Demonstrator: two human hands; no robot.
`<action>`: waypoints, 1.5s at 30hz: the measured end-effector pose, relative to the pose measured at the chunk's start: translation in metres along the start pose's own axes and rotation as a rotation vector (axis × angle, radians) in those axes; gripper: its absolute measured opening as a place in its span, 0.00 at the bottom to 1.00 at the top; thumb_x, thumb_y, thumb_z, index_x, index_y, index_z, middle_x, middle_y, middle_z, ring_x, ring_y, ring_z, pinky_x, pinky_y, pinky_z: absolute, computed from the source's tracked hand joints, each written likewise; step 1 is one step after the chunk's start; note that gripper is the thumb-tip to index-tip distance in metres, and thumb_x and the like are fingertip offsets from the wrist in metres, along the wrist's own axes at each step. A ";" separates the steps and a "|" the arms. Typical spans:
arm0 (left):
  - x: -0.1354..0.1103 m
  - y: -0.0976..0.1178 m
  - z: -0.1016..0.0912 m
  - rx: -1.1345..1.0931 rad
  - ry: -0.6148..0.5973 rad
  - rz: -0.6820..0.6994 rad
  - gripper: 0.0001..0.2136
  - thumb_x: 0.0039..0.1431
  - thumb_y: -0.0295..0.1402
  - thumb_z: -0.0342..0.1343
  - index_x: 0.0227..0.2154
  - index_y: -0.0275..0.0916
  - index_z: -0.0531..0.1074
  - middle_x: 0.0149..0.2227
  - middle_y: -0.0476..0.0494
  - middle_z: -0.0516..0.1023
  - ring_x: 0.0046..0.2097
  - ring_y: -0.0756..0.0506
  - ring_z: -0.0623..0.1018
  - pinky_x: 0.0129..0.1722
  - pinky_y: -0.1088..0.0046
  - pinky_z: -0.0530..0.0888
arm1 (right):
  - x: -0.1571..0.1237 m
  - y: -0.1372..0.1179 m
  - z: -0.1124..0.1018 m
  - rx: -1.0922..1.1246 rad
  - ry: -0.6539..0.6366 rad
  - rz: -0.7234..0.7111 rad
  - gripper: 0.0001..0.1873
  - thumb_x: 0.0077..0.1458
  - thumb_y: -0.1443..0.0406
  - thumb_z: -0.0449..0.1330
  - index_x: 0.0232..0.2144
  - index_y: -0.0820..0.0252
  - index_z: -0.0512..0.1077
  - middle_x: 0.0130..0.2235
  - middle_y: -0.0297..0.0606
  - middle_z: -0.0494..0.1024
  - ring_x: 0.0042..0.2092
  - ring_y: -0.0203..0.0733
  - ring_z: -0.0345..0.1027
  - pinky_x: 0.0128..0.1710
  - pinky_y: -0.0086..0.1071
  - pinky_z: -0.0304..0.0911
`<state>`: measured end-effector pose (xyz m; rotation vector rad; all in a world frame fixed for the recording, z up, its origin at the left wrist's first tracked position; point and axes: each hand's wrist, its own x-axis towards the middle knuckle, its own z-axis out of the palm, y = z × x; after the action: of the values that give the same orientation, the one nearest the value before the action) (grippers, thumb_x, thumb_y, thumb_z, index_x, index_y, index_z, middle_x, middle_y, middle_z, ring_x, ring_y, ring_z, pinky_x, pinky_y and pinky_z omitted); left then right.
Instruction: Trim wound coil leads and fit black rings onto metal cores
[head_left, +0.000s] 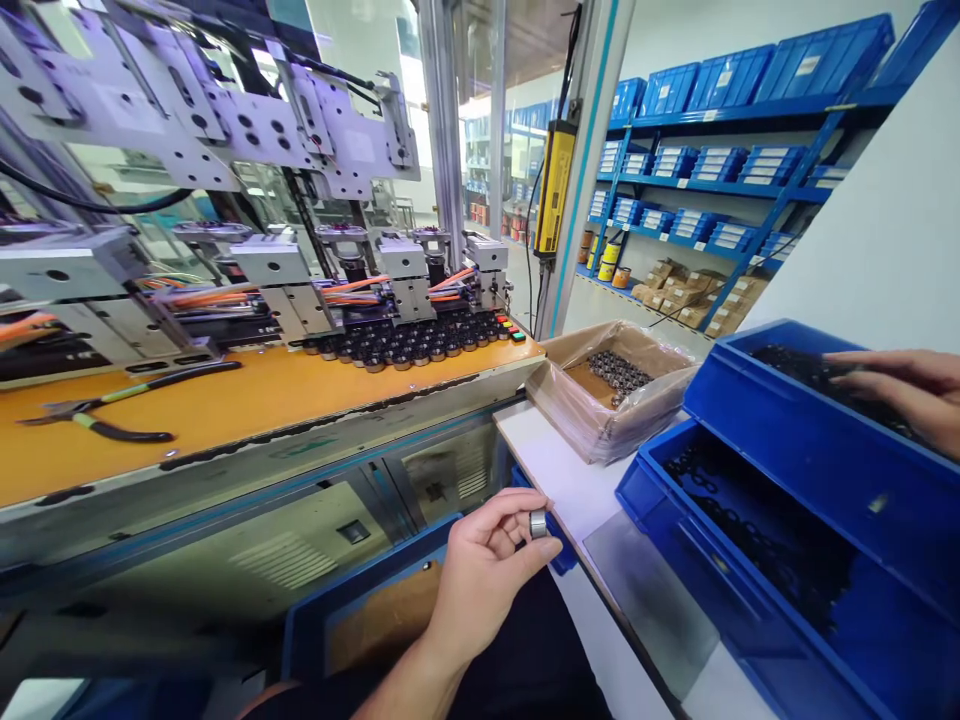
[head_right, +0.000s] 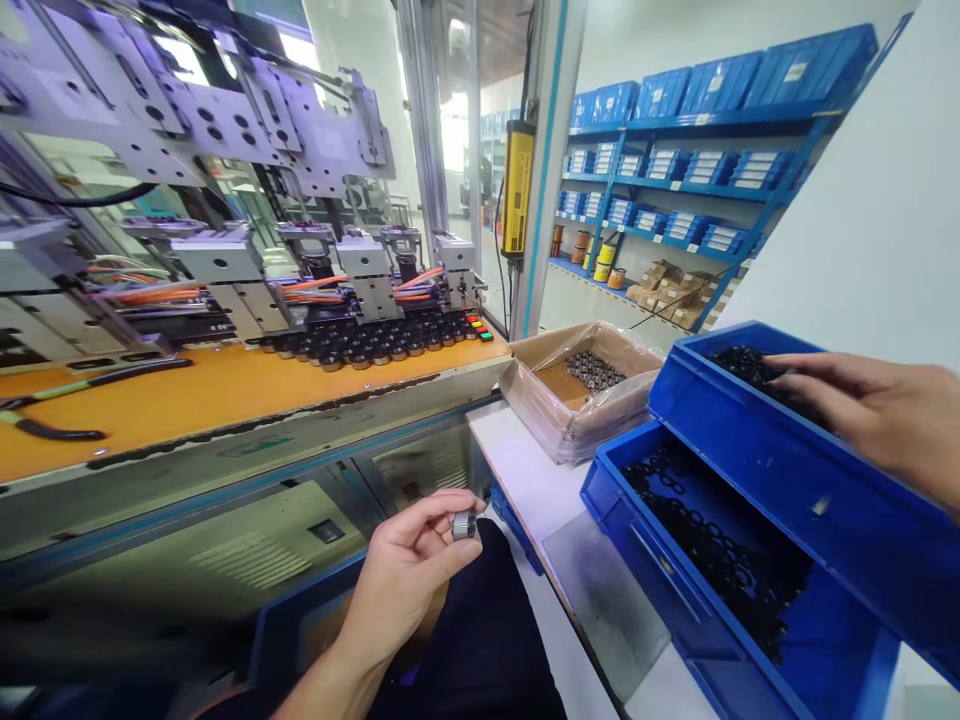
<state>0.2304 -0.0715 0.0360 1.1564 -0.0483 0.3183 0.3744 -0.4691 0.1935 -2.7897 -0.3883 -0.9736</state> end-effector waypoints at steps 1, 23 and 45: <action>-0.001 0.000 0.001 0.012 -0.001 0.013 0.13 0.39 0.23 0.71 0.32 0.38 0.82 0.36 0.42 0.82 0.32 0.51 0.78 0.34 0.77 0.77 | -0.010 -0.026 0.000 0.150 0.000 -0.170 0.20 0.60 0.50 0.58 0.40 0.57 0.81 0.42 0.46 0.82 0.44 0.40 0.77 0.44 0.34 0.69; -0.007 -0.010 0.023 0.344 -0.188 0.202 0.21 0.41 0.20 0.70 0.38 0.51 0.83 0.37 0.52 0.86 0.36 0.46 0.85 0.38 0.81 0.81 | -0.115 -0.199 0.090 0.788 0.130 -0.801 0.03 0.62 0.71 0.56 0.37 0.68 0.70 0.32 0.41 0.78 0.34 0.37 0.74 0.35 0.28 0.72; -0.019 -0.026 0.038 0.032 -0.095 -0.033 0.18 0.43 0.20 0.69 0.36 0.47 0.82 0.36 0.49 0.86 0.39 0.46 0.85 0.39 0.80 0.81 | -0.116 -0.192 0.092 0.629 0.240 -0.889 0.10 0.63 0.67 0.57 0.42 0.72 0.71 0.35 0.46 0.78 0.36 0.41 0.73 0.33 0.34 0.73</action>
<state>0.2237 -0.1195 0.0248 1.2022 -0.1079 0.2355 0.2841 -0.2869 0.0615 -1.8647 -1.6327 -1.0431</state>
